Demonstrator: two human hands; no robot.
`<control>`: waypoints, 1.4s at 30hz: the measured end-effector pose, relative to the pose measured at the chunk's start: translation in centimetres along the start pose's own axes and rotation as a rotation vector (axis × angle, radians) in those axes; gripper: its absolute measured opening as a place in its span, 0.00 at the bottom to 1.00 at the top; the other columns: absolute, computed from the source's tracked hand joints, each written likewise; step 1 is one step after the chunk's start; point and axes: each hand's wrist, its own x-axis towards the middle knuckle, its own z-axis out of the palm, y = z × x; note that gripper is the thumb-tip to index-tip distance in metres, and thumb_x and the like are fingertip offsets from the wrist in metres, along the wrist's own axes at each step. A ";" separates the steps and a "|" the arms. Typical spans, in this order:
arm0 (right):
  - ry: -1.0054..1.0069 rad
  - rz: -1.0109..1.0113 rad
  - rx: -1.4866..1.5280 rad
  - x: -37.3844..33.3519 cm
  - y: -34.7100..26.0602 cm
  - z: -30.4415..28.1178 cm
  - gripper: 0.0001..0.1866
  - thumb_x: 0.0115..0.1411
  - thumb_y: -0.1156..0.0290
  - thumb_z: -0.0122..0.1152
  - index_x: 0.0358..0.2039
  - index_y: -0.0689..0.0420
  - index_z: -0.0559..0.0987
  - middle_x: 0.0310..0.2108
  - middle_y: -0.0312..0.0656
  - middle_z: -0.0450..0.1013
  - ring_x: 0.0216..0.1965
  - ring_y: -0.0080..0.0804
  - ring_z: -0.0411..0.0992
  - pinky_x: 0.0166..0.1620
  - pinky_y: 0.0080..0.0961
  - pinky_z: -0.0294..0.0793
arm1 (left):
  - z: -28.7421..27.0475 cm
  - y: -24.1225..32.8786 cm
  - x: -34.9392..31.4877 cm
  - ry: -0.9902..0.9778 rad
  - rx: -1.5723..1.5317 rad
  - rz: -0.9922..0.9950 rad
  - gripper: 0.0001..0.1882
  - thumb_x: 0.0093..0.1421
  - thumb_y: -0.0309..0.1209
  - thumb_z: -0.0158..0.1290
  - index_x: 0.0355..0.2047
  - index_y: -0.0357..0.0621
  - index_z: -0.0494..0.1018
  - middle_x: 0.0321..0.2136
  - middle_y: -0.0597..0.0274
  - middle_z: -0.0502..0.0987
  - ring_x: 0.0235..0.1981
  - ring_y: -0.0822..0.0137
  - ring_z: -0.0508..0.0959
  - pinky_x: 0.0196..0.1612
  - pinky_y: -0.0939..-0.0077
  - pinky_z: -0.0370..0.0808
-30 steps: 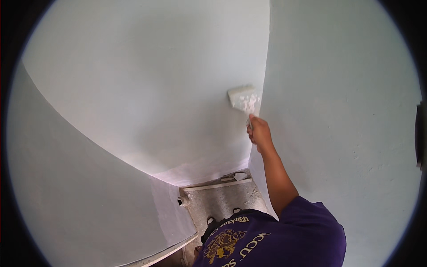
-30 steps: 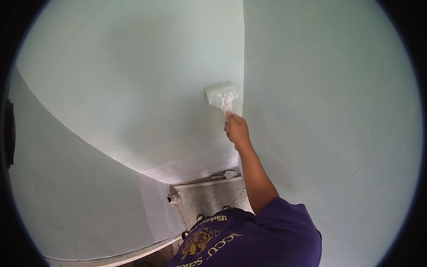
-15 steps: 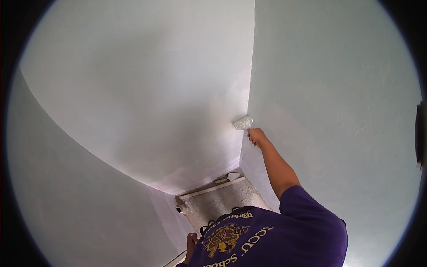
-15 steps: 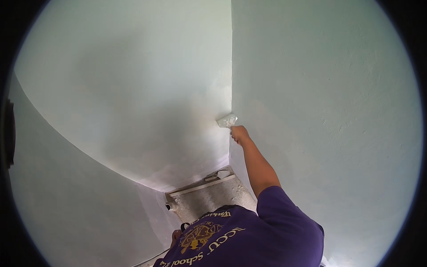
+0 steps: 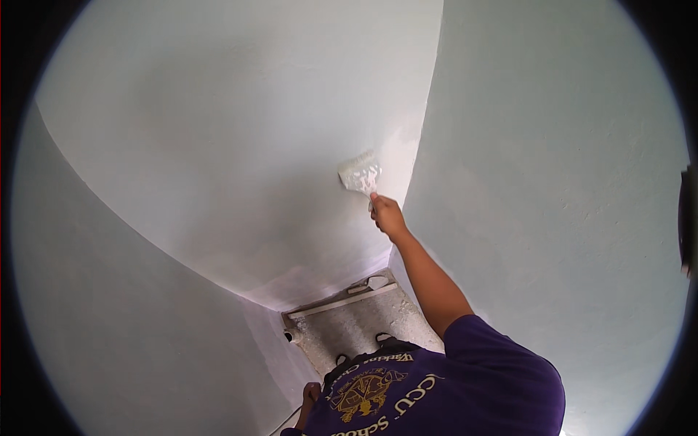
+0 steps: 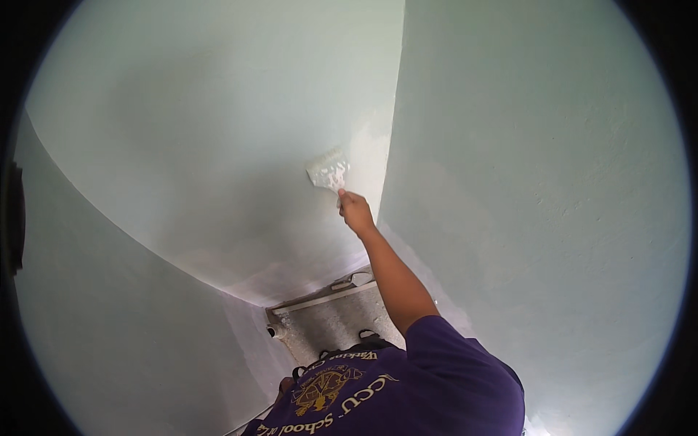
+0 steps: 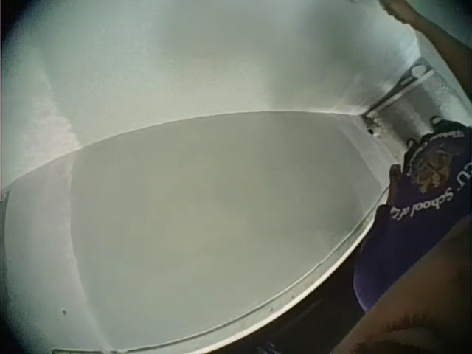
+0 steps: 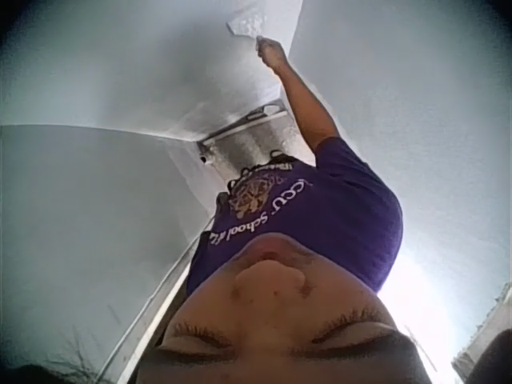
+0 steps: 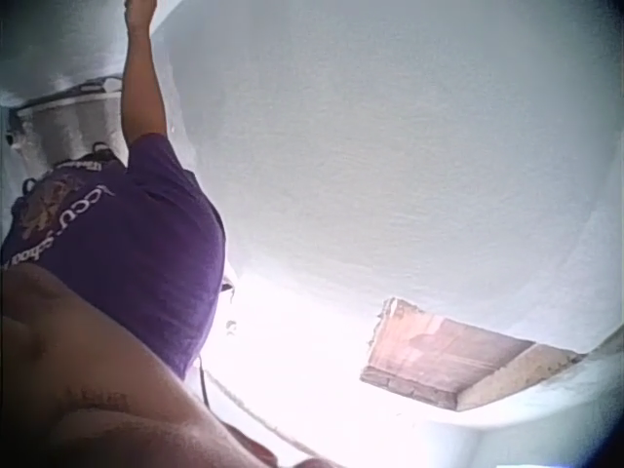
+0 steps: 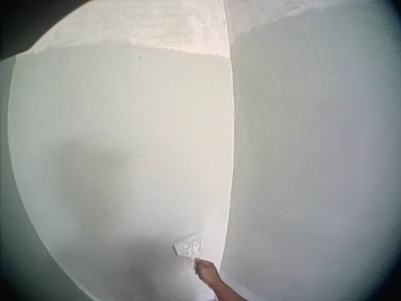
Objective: Applying paint or putty to a wall using a scraper tool.
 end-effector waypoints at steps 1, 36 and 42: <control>0.037 0.006 -0.026 -0.2 2.6 1.4 0.23 0.62 0.50 0.44 0.22 0.57 0.69 0.11 0.33 0.59 0.08 0.19 0.52 0.12 0.19 0.50 | 0.1 -0.3 0.3 0.006 0.004 -0.019 0.18 0.49 0.45 0.51 0.22 0.40 0.74 0.17 0.50 0.73 0.22 0.52 0.76 0.24 0.60 0.70; -0.290 0.567 0.171 -3.4 8.4 6.7 0.19 0.63 0.54 0.43 0.23 0.56 0.68 0.12 0.31 0.59 0.09 0.19 0.53 0.11 0.19 0.50 | 8.9 13.0 -5.5 0.261 -0.389 -0.955 0.15 0.51 0.35 0.42 0.14 0.39 0.70 0.15 0.51 0.72 0.21 0.58 0.75 0.26 0.62 0.71; -0.456 0.004 0.187 -6.0 1.9 11.2 0.18 0.66 0.56 0.39 0.23 0.54 0.65 0.12 0.31 0.57 0.09 0.20 0.55 0.11 0.17 0.53 | 13.6 19.3 -6.4 0.027 0.052 -0.866 0.14 0.50 0.36 0.46 0.27 0.35 0.73 0.31 0.44 0.76 0.35 0.47 0.75 0.41 0.61 0.73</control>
